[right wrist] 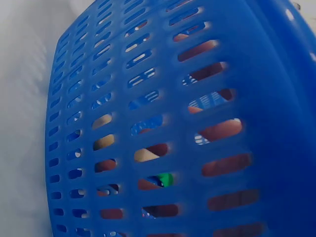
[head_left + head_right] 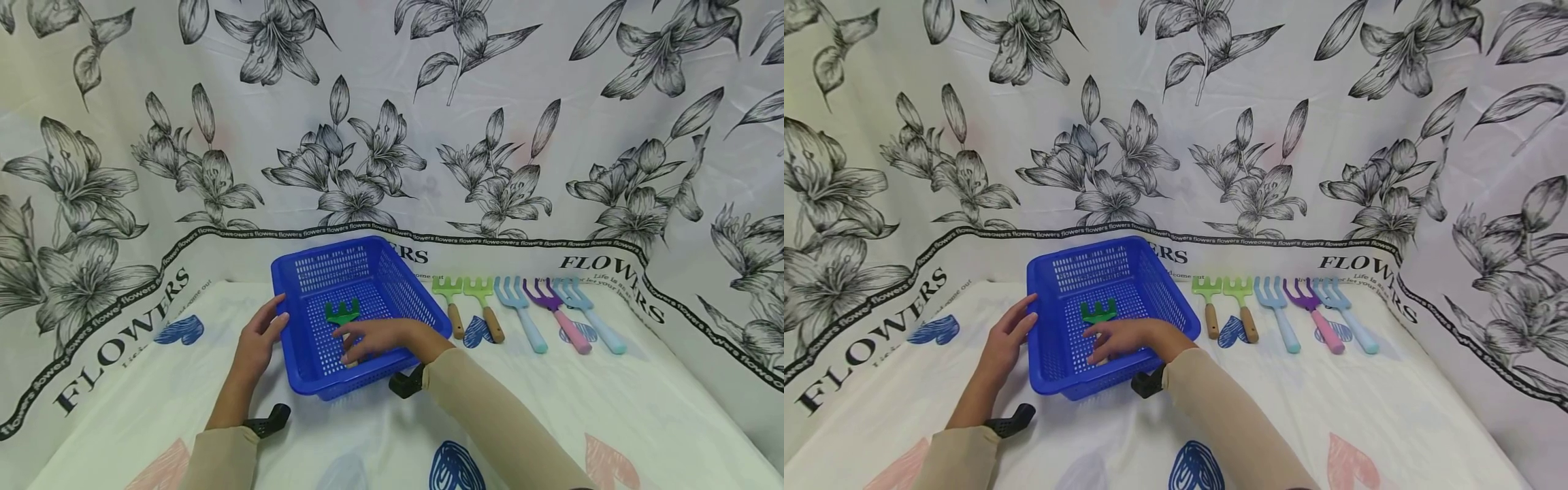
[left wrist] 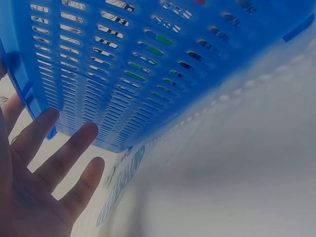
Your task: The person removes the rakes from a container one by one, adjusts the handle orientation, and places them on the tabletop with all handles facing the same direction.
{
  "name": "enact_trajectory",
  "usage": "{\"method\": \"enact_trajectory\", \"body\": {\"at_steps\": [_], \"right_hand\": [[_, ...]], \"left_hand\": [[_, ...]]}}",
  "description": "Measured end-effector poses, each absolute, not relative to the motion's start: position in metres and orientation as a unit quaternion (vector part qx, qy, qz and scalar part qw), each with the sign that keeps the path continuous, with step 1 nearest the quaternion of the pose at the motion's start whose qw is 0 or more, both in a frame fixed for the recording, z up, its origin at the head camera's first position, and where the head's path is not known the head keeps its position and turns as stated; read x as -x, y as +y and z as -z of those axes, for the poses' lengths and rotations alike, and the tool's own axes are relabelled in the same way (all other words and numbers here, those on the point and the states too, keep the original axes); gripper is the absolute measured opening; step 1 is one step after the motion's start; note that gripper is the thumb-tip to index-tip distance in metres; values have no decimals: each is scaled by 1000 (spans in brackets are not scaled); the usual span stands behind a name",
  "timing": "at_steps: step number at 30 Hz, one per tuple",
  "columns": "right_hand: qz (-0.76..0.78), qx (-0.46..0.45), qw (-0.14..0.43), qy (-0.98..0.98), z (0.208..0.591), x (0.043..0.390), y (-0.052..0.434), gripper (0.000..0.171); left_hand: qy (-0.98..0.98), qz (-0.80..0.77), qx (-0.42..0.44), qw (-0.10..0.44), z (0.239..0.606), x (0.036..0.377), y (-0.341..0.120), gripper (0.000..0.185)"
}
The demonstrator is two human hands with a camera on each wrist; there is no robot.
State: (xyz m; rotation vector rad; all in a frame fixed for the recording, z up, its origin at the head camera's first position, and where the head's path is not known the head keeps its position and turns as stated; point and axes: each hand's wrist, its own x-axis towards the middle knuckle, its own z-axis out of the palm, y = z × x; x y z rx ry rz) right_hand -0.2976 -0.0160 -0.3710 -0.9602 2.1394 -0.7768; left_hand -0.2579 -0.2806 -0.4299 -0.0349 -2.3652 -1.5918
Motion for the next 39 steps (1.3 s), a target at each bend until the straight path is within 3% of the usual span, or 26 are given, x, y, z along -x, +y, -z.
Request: {"method": "enact_trajectory", "body": {"at_steps": [12, 22, 32, 39], "right_hand": [[282, 346, 303, 842, 372, 297, -16, 56], [252, 371, 325, 833, 371, 297, -15, 49], [298, 345, 275, 847, 372, 297, -16, 47], [256, 359, 278, 853, 373, 298, -15, 43]], "left_hand": [[-819, 556, 7, 138, 430, 259, -281, 59], [-814, 564, 13, 140, 422, 252, -276, 57], [-812, 563, 20, 151, 430, 256, -280, 59], [-813, 562, 24, 153, 430, 256, -279, 59]]}}
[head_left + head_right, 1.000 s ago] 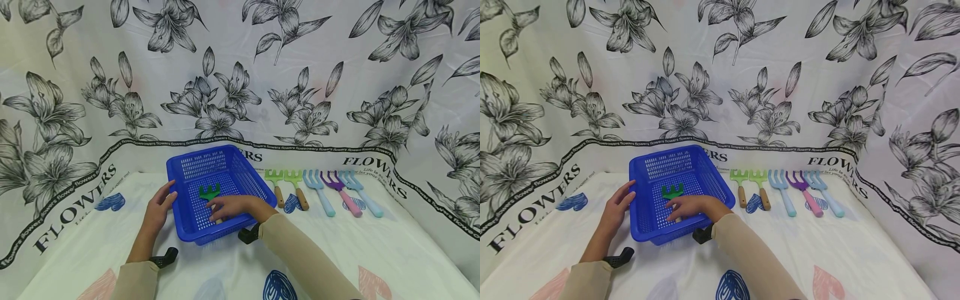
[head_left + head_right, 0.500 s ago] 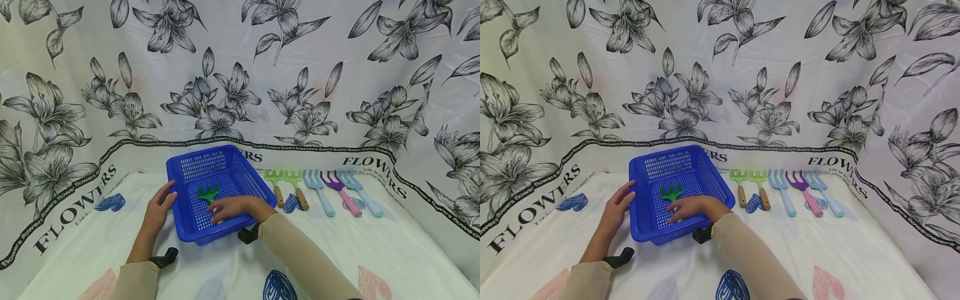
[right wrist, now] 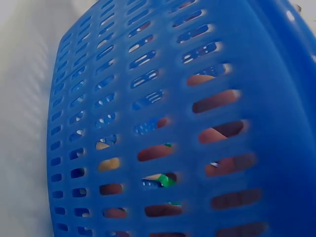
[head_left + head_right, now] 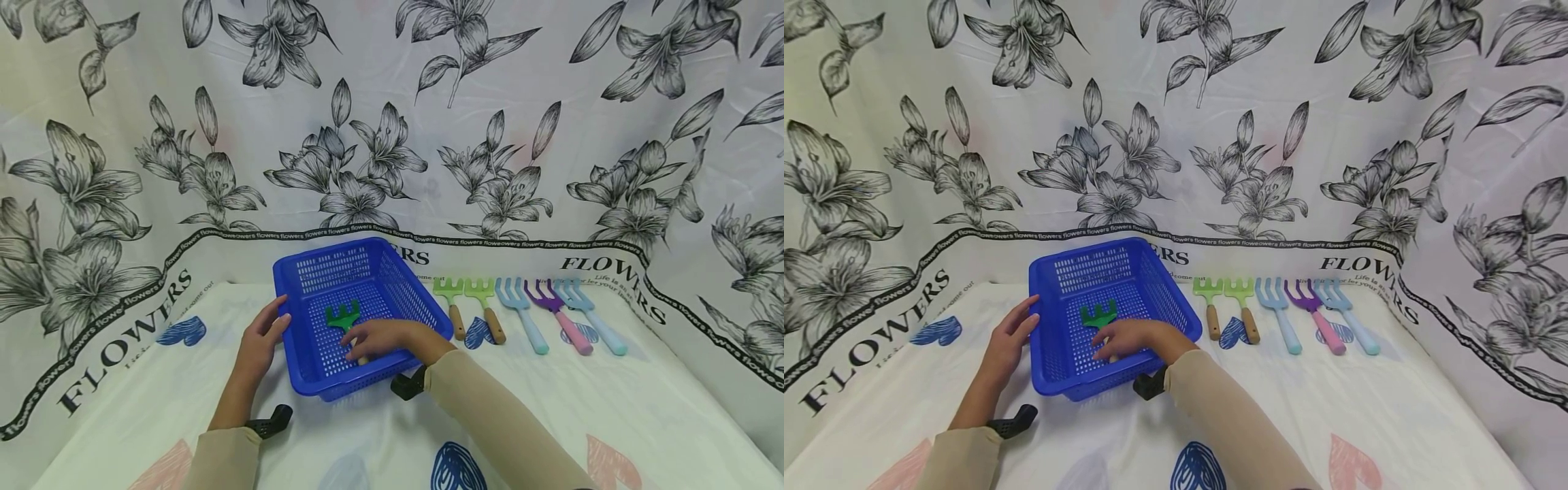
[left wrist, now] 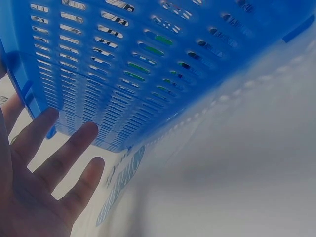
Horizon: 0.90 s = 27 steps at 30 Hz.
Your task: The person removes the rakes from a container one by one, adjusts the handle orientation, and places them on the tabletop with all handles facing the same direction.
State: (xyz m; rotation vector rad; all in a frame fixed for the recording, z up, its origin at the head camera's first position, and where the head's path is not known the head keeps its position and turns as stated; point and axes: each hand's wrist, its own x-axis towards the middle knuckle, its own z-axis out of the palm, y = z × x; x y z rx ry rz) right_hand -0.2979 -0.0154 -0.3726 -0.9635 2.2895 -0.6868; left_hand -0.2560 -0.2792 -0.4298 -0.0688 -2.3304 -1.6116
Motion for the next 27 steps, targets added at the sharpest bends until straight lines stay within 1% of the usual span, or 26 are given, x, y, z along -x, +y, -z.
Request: {"method": "enact_trajectory", "body": {"at_steps": [3, 7, 18, 23, 27], "right_hand": [[207, 378, 288, 855, 373, 297, -15, 44], [162, 405, 286, 853, 372, 296, -16, 46], [223, 394, 273, 849, 373, 296, -17, 43], [261, 381, 240, 854, 373, 297, -17, 41], [298, 371, 196, 857, 370, 295, -16, 40]], "left_hand": [[-811, 564, 26, 153, 429, 256, -279, 58], [-811, 563, 29, 155, 429, 256, -278, 58], [-814, 561, 14, 150, 429, 257, -279, 60], [-813, 563, 17, 148, 428, 256, -278, 59], [-817, 558, 9, 144, 428, 256, -279, 60]]}}
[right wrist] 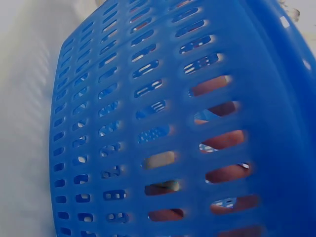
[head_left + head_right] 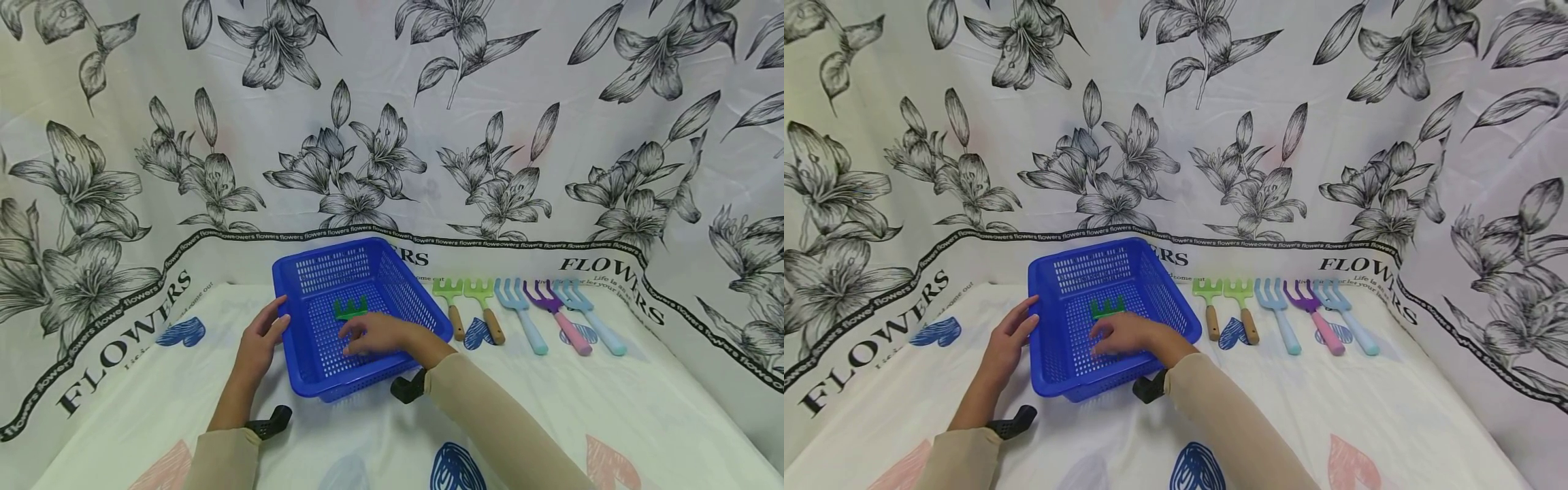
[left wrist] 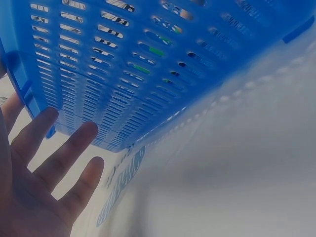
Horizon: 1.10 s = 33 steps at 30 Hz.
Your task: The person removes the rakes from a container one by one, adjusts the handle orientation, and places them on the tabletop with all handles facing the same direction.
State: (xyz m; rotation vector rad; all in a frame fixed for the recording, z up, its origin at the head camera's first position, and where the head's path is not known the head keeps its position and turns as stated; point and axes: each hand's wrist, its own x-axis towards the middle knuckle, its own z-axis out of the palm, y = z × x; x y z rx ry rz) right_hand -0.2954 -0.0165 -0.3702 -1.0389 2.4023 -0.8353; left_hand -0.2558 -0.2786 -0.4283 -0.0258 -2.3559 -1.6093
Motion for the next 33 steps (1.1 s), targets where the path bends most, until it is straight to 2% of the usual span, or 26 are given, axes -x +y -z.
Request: {"method": "enact_trajectory", "body": {"at_steps": [7, 13, 21, 29, 33], "right_hand": [[337, 347, 115, 867, 369, 297, -17, 37], [360, 327, 66, 872, 369, 298, -16, 26], [382, 275, 38, 881, 365, 298, -16, 22], [402, 230, 16, 886, 366, 299, -14, 36], [415, 212, 8, 885, 366, 300, -12, 31]], "left_hand": [[-818, 555, 10, 149, 429, 256, -280, 62], [-816, 558, 13, 149, 429, 256, -280, 62], [-813, 565, 13, 144, 432, 258, -282, 59], [-812, 564, 18, 147, 430, 256, -280, 60], [-811, 566, 21, 148, 430, 256, -279, 60]]}}
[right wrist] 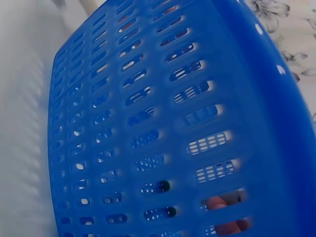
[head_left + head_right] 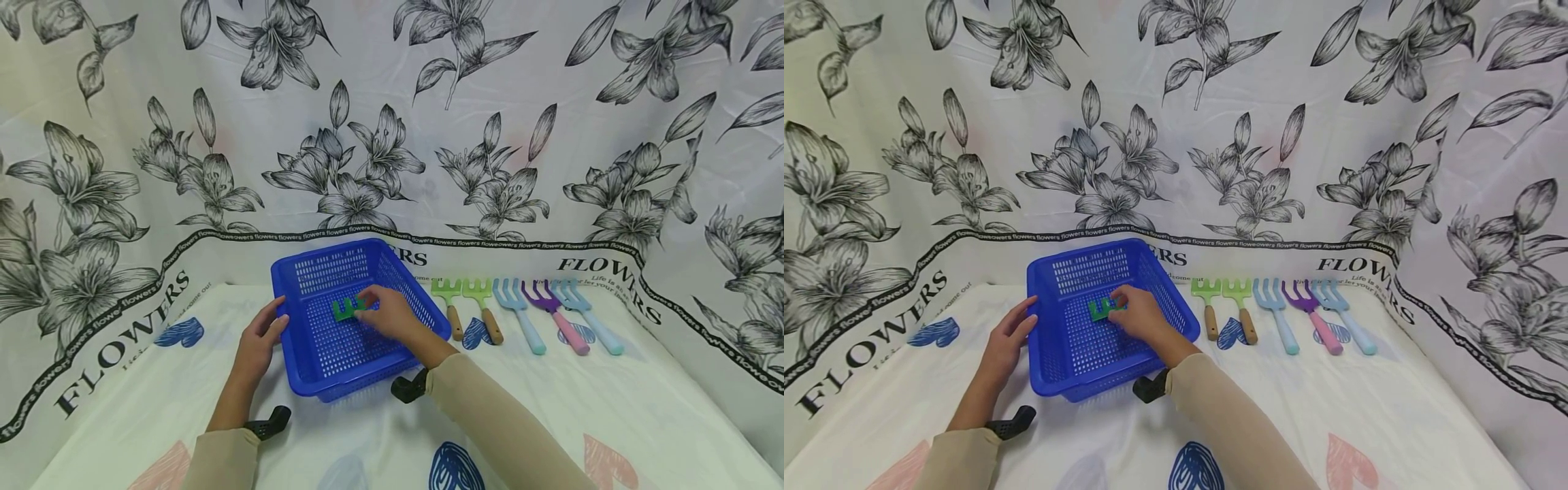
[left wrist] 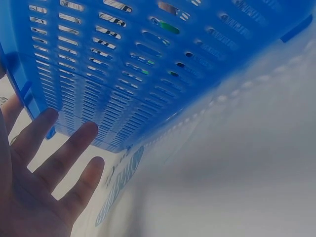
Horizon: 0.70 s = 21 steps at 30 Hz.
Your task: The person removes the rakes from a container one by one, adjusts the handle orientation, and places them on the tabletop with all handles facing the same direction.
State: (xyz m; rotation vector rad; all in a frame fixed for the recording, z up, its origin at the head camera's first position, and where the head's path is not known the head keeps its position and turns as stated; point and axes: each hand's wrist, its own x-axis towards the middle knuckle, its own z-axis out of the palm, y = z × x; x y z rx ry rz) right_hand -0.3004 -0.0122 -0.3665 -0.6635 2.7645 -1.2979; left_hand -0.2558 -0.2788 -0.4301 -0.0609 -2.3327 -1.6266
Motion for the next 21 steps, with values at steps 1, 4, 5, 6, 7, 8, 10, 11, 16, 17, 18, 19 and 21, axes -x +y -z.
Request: {"method": "enact_trajectory", "body": {"at_steps": [1, 4, 5, 6, 7, 8, 10, 11, 16, 17, 18, 19, 21], "right_hand": [[413, 210, 7, 886, 366, 300, -12, 30], [409, 202, 6, 890, 366, 300, -12, 24], [408, 198, 4, 891, 366, 300, -11, 22], [409, 193, 3, 892, 366, 300, -11, 21], [412, 190, 1, 891, 367, 300, -11, 18], [416, 187, -2, 890, 367, 300, -11, 16], [423, 183, -13, 887, 369, 301, -11, 14], [427, 181, -19, 886, 369, 302, -11, 13], [449, 173, -48, 875, 368, 301, -9, 12], [455, 172, -54, 872, 368, 300, -9, 12], [463, 173, -59, 867, 367, 299, -8, 12], [468, 174, -63, 864, 367, 299, -8, 13], [480, 175, -71, 857, 366, 297, -7, 13]], "left_hand": [[-811, 566, 21, 148, 430, 256, -279, 60], [-811, 565, 19, 148, 431, 257, -279, 60], [-811, 565, 19, 149, 431, 256, -278, 60], [-811, 566, 20, 150, 431, 256, -278, 60], [-810, 566, 22, 153, 431, 256, -278, 60], [-810, 565, 23, 154, 431, 255, -277, 60], [-809, 566, 26, 156, 431, 255, -277, 60], [-808, 567, 27, 156, 431, 255, -277, 60], [-807, 569, 26, 156, 431, 254, -277, 59], [-808, 568, 24, 155, 430, 254, -277, 59], [-808, 568, 22, 153, 430, 254, -278, 59], [-809, 568, 20, 152, 430, 254, -278, 59], [-809, 569, 15, 148, 428, 253, -277, 59]]}}
